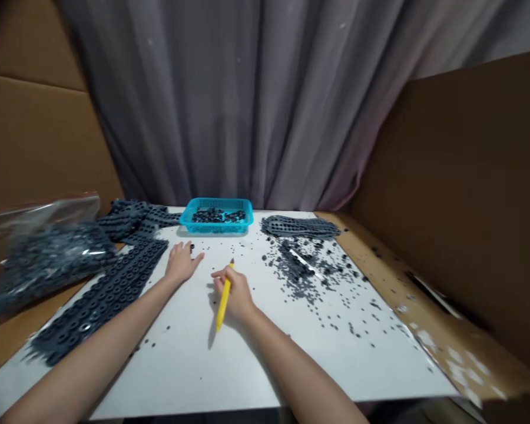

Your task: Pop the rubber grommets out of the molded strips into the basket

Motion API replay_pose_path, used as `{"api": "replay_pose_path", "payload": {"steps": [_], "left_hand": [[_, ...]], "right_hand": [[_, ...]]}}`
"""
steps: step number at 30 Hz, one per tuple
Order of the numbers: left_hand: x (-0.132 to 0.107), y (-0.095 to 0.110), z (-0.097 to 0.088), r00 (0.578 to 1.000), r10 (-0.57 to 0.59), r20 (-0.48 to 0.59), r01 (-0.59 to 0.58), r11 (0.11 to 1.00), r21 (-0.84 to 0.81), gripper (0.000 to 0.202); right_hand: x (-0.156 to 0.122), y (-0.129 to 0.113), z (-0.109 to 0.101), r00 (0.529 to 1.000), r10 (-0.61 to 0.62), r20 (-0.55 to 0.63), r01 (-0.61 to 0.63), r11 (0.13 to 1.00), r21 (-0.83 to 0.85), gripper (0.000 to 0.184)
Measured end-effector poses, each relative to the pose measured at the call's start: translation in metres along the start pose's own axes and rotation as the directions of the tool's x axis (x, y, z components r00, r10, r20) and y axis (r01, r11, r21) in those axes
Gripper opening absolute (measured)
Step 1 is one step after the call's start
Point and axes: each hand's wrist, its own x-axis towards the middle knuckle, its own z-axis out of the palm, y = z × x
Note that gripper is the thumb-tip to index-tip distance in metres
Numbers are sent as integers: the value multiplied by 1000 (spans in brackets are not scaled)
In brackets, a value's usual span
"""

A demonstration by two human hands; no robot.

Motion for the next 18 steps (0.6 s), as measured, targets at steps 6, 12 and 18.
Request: {"api": "replay_pose_path", "payload": {"steps": [6,12,18], "left_hand": [[20,6,-1,999,46,0,-46,998,37,30],[23,-1,-1,999,50,1,-50,994,99,33],[27,-10,-12,999,25,31,-28,996,81,41]], "right_hand": [[9,8,-6,998,-61,-9,60,992,-111,10],[23,4,-52,990,-32,-140,-12,955,-298,10],[16,15,-186,911,127,-394,-330,798,-505,15]]}}
